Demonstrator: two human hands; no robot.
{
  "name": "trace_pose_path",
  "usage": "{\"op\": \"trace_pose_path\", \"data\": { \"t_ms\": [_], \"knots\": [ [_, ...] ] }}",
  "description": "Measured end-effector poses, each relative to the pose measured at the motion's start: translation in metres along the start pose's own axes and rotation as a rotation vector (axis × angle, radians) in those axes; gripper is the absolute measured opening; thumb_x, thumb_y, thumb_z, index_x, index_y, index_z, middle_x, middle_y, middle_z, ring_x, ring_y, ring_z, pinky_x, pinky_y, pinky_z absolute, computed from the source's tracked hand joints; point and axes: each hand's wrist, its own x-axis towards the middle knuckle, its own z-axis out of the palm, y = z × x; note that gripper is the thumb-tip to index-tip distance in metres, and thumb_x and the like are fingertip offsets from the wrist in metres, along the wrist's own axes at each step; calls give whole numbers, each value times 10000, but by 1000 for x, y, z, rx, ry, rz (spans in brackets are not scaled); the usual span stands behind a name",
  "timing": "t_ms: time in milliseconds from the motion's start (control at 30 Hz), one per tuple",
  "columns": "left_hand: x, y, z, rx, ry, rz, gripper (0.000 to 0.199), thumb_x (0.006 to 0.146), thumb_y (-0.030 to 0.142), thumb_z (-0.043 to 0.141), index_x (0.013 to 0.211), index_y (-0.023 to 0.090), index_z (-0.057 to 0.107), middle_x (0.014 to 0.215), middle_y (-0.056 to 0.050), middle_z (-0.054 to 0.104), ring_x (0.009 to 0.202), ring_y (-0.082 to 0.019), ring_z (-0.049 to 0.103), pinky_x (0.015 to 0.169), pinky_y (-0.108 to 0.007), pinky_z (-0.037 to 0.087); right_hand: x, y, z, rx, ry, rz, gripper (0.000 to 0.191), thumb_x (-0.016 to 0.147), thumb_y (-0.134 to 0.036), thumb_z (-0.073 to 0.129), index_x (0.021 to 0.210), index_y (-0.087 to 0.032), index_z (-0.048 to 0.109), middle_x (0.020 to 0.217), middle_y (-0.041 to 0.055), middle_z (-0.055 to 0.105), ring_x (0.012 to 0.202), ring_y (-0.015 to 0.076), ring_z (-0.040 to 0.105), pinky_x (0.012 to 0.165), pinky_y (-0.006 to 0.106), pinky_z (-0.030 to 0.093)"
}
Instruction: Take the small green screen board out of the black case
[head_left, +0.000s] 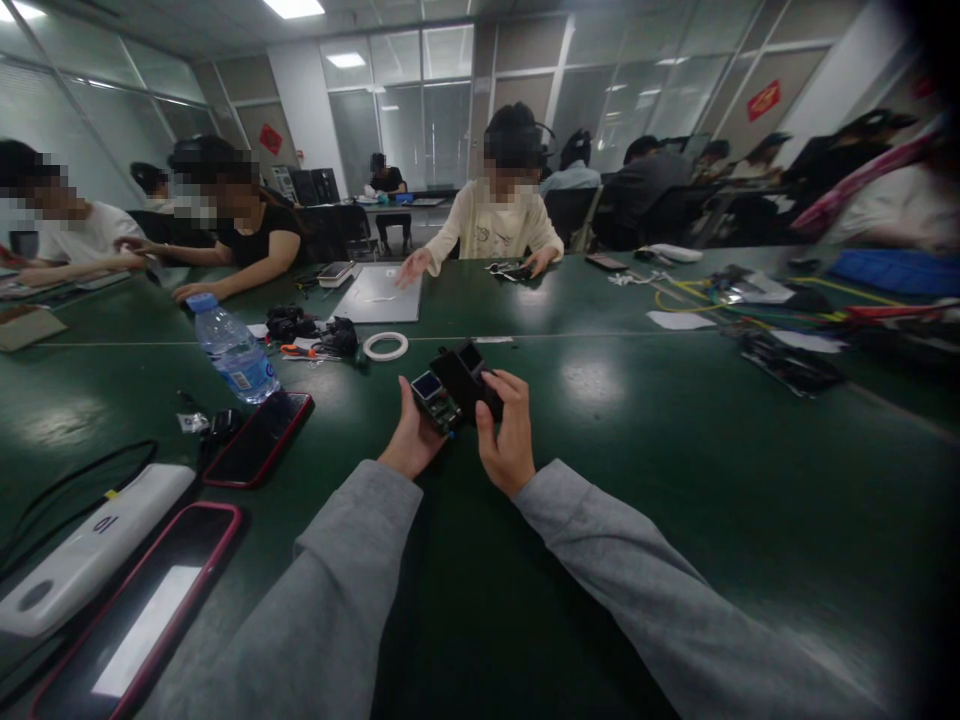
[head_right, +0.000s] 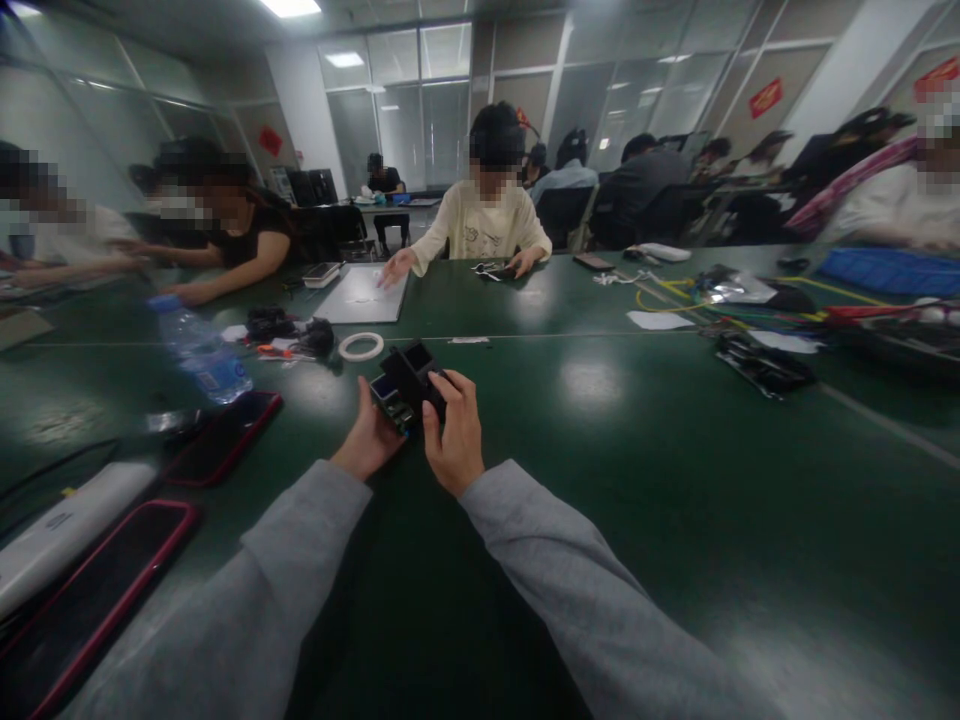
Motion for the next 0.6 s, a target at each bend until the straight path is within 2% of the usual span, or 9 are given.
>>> {"op": "trace_pose_path", "data": {
  "t_ms": [167, 267, 400, 600],
  "knots": [
    [-1, 1, 1, -26, -29, 20, 640, 755, 689, 404, 1114, 193, 591, 1012, -83, 664, 930, -222, 623, 826, -351, 482, 0, 6, 3, -42, -12, 81, 376, 957, -255, 338, 1326, -243, 406, 1227, 75, 376, 1171, 180, 387, 1026, 388, 355],
    [-4, 1, 2, -14, -46, -3, 647, 755, 684, 414, 1105, 172, 597, 1010, -95, 665, 958, -233, 615, 846, -356, 475, -1, 12, 7, -59, -67, 118, 372, 965, -274, 318, 1319, -267, 434, 1191, 71, 385, 1140, 177, 403, 1009, 377, 369],
    [-6, 1, 4, 13, -48, -48, 672, 763, 685, 398, 1087, 135, 609, 1003, -117, 668, 984, -244, 606, 867, -351, 464, -3, 17, 10, -85, -156, 124, 366, 962, -295, 332, 1305, -285, 457, 1182, 70, 382, 1125, 184, 405, 997, 376, 374],
    [-4, 3, 0, -6, -37, -39, 662, 762, 684, 405, 1084, 145, 613, 987, -112, 675, 964, -242, 614, 864, -356, 466, -4, 17, 12, -72, -225, 108, 369, 958, -311, 342, 1310, -296, 449, 1180, 70, 379, 1131, 190, 398, 998, 381, 368]
  ]
}}
